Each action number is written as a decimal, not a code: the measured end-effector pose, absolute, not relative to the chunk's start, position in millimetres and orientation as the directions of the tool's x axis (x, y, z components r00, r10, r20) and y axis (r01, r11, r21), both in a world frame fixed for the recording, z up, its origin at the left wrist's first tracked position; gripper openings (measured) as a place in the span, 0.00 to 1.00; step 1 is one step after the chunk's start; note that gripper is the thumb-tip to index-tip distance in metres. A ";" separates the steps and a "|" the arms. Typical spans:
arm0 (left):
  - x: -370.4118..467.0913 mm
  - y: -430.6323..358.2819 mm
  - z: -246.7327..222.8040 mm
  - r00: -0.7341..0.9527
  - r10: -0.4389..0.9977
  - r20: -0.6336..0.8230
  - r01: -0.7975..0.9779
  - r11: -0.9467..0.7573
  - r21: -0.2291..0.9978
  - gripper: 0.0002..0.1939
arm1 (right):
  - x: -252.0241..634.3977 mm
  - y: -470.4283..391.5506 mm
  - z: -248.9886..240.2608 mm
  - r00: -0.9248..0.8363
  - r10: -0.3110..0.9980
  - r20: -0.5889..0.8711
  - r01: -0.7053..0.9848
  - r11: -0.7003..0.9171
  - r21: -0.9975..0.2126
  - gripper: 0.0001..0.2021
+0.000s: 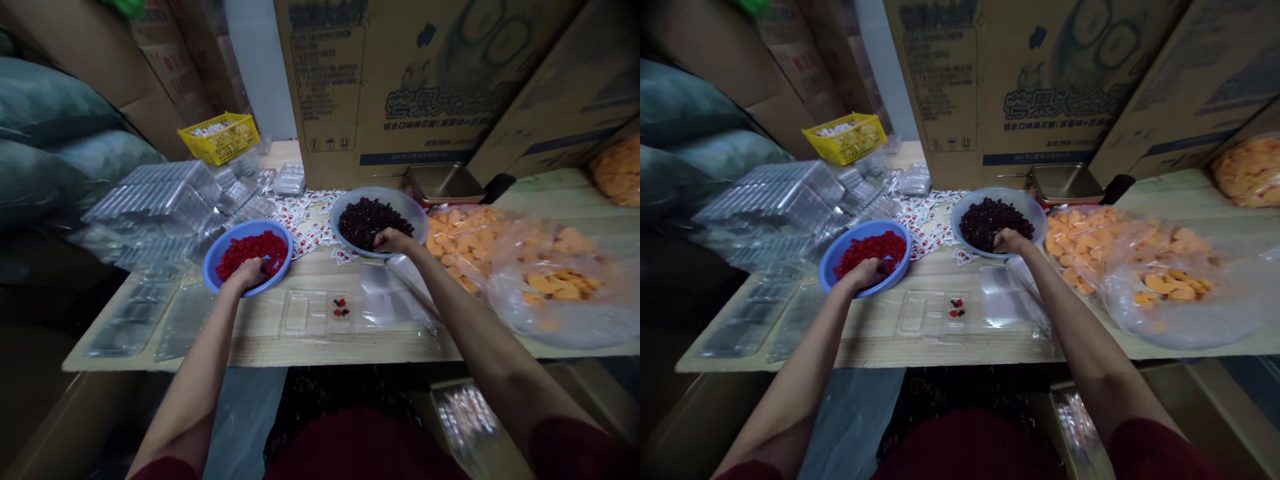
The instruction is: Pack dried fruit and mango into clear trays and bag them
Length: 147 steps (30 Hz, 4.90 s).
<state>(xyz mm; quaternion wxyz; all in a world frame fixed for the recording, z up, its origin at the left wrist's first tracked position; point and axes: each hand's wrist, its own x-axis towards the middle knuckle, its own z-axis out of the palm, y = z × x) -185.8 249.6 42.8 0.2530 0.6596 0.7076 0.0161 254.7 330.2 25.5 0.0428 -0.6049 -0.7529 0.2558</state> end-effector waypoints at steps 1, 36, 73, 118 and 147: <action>-185.4 249.4 44.9 0.004 0.948 -0.317 0.924 0.118 0.364 0.05 | 253.0 330.1 25.5 -0.272 0.929 -0.250 0.884 0.139 -0.447 0.07; -174.1 243.9 45.2 -0.138 0.944 -0.301 0.939 0.221 0.263 0.04 | 235.9 243.1 44.5 0.009 0.830 0.558 0.604 0.440 -0.664 0.09; -98.6 93.9 27.9 -0.097 0.975 0.199 0.677 -0.081 0.731 0.09 | 170.4 57.6 -36.4 -0.431 0.839 0.331 0.723 0.541 -0.430 0.17; -36.1 97.4 38.1 0.144 0.969 -0.201 0.120 0.185 0.976 0.20 | 121.6 84.8 11.4 -0.173 0.836 0.520 0.518 0.526 -0.674 0.11; -51.6 77.1 20.6 0.131 0.970 0.204 0.736 -0.233 0.635 0.11 | 129.7 58.6 -25.6 -0.520 0.769 0.373 0.622 0.640 -0.452 0.21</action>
